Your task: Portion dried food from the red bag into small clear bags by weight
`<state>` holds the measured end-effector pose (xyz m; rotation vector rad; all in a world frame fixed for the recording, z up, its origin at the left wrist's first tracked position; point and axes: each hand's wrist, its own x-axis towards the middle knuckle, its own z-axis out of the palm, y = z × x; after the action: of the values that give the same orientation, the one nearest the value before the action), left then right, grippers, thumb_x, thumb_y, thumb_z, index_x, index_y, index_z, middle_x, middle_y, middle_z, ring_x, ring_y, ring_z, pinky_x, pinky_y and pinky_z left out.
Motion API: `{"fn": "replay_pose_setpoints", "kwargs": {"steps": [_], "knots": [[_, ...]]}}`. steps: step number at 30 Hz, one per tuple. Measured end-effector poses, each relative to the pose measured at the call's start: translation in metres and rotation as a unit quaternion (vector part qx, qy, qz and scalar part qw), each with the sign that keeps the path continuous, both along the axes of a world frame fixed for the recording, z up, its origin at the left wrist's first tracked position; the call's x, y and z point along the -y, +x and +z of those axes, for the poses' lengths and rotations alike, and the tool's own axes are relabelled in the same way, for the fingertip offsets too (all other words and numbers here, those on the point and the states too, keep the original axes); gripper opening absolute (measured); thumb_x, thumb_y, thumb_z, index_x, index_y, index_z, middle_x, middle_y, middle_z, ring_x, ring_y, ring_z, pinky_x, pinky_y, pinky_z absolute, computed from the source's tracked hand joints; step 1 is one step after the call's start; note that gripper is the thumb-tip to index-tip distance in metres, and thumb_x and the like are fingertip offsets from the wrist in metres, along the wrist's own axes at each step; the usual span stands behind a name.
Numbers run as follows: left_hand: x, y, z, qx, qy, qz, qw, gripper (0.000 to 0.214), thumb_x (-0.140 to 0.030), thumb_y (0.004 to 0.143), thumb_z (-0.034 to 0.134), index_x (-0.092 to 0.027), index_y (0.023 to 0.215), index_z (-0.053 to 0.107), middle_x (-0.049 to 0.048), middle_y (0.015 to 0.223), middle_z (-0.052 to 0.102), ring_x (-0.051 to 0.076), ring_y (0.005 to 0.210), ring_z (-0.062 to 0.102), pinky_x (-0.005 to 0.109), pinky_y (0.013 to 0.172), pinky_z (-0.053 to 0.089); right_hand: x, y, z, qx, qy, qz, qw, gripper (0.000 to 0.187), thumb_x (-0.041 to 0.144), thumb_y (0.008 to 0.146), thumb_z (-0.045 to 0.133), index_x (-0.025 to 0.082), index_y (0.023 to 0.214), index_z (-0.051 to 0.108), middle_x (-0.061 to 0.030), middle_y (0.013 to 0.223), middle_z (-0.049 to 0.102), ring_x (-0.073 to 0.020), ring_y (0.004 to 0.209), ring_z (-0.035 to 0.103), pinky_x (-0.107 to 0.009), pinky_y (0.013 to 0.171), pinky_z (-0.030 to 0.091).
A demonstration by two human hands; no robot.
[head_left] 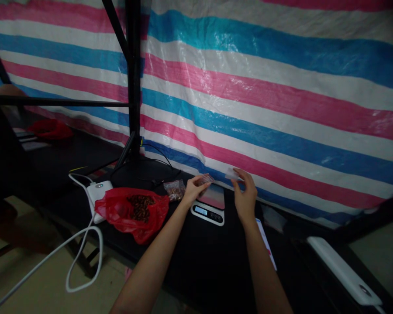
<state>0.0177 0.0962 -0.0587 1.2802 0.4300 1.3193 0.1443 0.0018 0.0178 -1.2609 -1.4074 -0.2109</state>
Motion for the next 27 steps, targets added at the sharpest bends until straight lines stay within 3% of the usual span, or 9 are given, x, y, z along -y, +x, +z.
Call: {"fn": "replay_pose_setpoints", "kwargs": {"steps": [4, 7, 11, 15, 20, 24, 27], "knots": [[-0.010, 0.004, -0.007, -0.096, 0.091, 0.118, 0.984, 0.036, -0.031, 0.062, 0.068, -0.013, 0.093, 0.065, 0.0096, 0.098, 0.064, 0.019, 0.091, 0.058, 0.030, 0.084, 0.042, 0.002, 0.014, -0.041, -0.101, 0.033, -0.049, 0.993, 0.040, 0.032, 0.077, 0.052, 0.022, 0.116, 0.051, -0.0080, 0.112, 0.052, -0.0202, 0.098, 0.051, -0.034, 0.077, 0.047], [-0.014, 0.013, -0.014, -0.220, 0.188, 0.078, 0.954, 0.036, -0.027, 0.060, 0.069, -0.015, 0.093, 0.066, 0.0070, 0.092, 0.065, 0.018, 0.083, 0.059, 0.028, 0.077, 0.044, -0.001, 0.029, -0.069, -0.147, 0.039, -0.102, 0.983, 0.037, 0.035, 0.074, 0.055, 0.019, 0.108, 0.058, -0.0088, 0.106, 0.051, -0.0209, 0.097, 0.051, -0.035, 0.078, 0.047], [-0.016, 0.020, -0.021, -0.294, 0.272, 0.047, 0.915, 0.044, -0.026, 0.058, 0.070, -0.017, 0.101, 0.063, 0.0070, 0.099, 0.063, 0.020, 0.090, 0.057, 0.031, 0.083, 0.042, -0.004, 0.038, -0.083, -0.201, 0.033, -0.092, 0.975, 0.039, 0.037, 0.072, 0.057, 0.018, 0.106, 0.060, -0.0088, 0.105, 0.051, -0.0208, 0.096, 0.053, -0.036, 0.078, 0.048], [-0.012, 0.019, -0.019, -0.269, 0.264, 0.053, 0.925, 0.056, -0.030, 0.055, 0.073, -0.017, 0.108, 0.059, 0.0095, 0.108, 0.059, 0.022, 0.100, 0.053, 0.033, 0.090, 0.038, -0.006, 0.035, -0.084, -0.223, 0.021, -0.057, 0.973, 0.040, 0.037, 0.071, 0.057, 0.017, 0.105, 0.059, -0.0101, 0.109, 0.051, -0.0215, 0.097, 0.053, -0.037, 0.080, 0.047], [0.005, 0.007, -0.002, -0.206, 0.228, 0.143, 0.941, 0.027, -0.034, 0.078, 0.052, -0.018, 0.098, 0.062, 0.0077, 0.101, 0.060, 0.019, 0.100, 0.051, 0.032, 0.090, 0.034, -0.006, 0.032, -0.089, -0.235, 0.004, -0.046, 0.971, 0.040, 0.036, 0.071, 0.057, 0.017, 0.106, 0.056, -0.0109, 0.113, 0.050, -0.0207, 0.096, 0.054, -0.037, 0.080, 0.046], [0.012, -0.005, -0.004, -0.239, 0.183, 0.281, 0.911, 0.036, -0.030, 0.087, 0.032, -0.017, 0.071, 0.061, 0.0059, 0.074, 0.059, 0.017, 0.078, 0.053, 0.028, 0.077, 0.035, -0.004, 0.031, -0.090, -0.252, -0.004, -0.029, 0.967, 0.039, 0.036, 0.071, 0.057, 0.017, 0.106, 0.055, -0.0102, 0.114, 0.052, -0.0203, 0.097, 0.054, -0.037, 0.082, 0.044], [0.012, -0.009, -0.013, -0.265, 0.167, 0.326, 0.892, 0.043, -0.030, 0.088, 0.028, -0.017, 0.057, 0.054, 0.0030, 0.057, 0.053, 0.014, 0.060, 0.049, 0.025, 0.064, 0.032, -0.004, 0.030, -0.090, -0.279, -0.016, -0.015, 0.960, 0.040, 0.037, 0.071, 0.057, 0.017, 0.105, 0.054, -0.0101, 0.112, 0.054, -0.0204, 0.097, 0.054, -0.038, 0.084, 0.042]]}}
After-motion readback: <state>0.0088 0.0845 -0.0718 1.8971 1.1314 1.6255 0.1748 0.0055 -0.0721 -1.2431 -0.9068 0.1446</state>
